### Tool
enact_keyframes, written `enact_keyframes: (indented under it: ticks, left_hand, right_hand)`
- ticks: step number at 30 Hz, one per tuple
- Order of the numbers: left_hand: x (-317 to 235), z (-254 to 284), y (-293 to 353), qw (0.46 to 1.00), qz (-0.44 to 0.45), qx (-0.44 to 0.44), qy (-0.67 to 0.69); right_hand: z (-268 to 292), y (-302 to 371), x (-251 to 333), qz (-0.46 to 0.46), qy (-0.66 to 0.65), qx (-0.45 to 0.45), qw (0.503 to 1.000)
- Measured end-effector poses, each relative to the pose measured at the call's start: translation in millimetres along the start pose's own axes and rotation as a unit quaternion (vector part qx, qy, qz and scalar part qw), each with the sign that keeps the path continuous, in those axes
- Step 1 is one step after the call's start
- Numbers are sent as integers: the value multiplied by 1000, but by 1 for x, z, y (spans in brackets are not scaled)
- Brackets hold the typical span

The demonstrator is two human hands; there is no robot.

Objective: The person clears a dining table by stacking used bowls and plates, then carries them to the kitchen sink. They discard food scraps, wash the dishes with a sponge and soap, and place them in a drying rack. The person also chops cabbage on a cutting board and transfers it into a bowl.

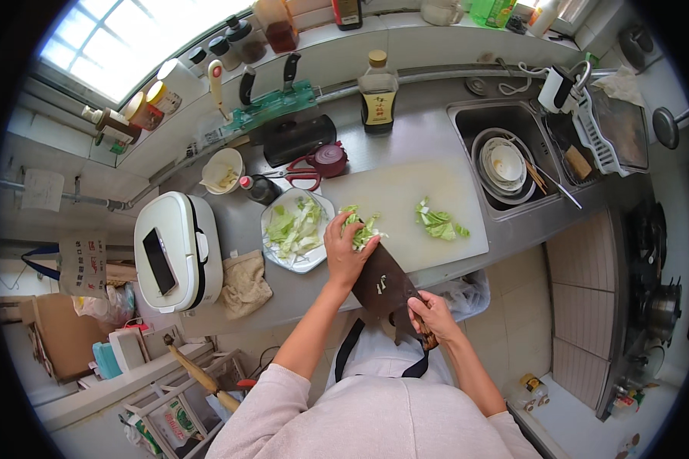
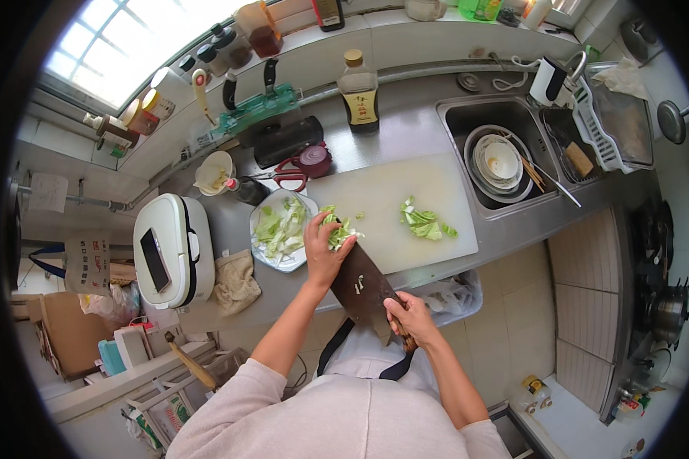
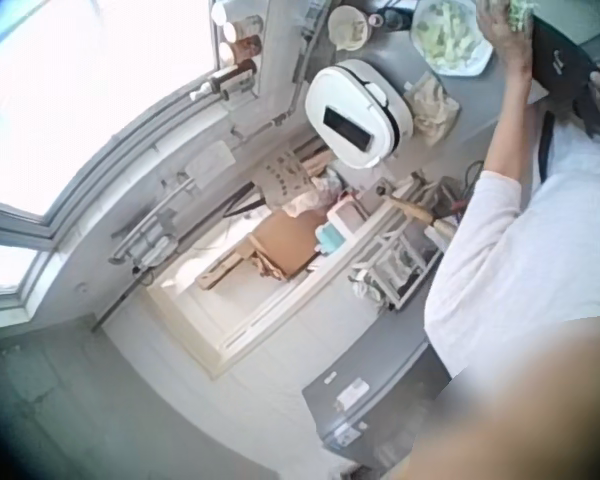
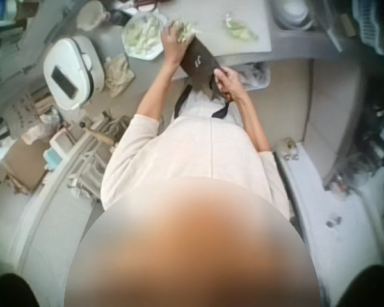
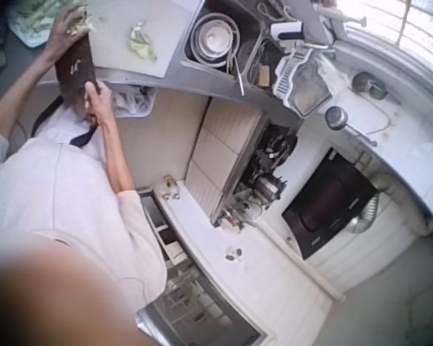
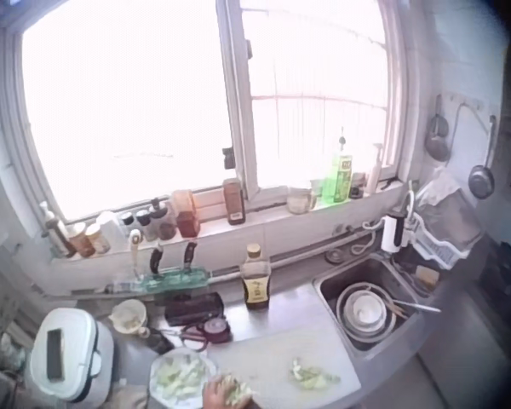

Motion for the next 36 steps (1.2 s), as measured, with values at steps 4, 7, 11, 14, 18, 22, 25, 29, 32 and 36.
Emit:
enact_keyframes:
  ticks: [4, 7, 11, 14, 18, 22, 25, 29, 32, 36]
  left_hand:
    - [57, 35, 4, 998, 42, -30, -23]
    - [109, 40, 8, 995, 85, -34, -50]
    - [166, 38, 15, 987, 87, -2, -132]
    - [166, 29, 15, 954, 103, 111, -258]
    - [102, 40, -7, 983, 21, 57, -171]
    - [53, -13, -6, 978, -14, 196, 63]
    - [34, -59, -8, 983, -45, 178, -32]
    - [49, -102, -17, 972, -13, 233, -16]
    - [30, -120, -24, 973, 38, 223, 43]
    - [-6, -151, -27, 974, 49, 198, 95]
  right_hand:
    - [-50, -29, 6, -33, 34, 40, 998]
    - [-77, -53, 1, -47, 41, 47, 997]
    - [-85, -48, 1, -47, 40, 34, 997]
    - [-56, -24, 2, -45, 50, 7, 998]
    - [11, 12, -19, -45, 15, -49, 998]
    - [62, 53, -35, -31, -83, -109, 990]
    - [93, 79, -49, -22, -136, -163, 977]
    - [136, 102, -71, -19, -192, -203, 960]
    - [166, 108, -66, -20, -186, -190, 964]
    - [211, 100, -43, -52, -184, -164, 968]
Point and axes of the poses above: each hand's wrist, its own y-axis away from the middle knuckle, its own z-axis out of the back of the hand, x = y × z, the point moved 4 cm from there along -y, towards the middle knuckle, and after that the axes turned 2 degrees about -y, right-handed, at the moved point
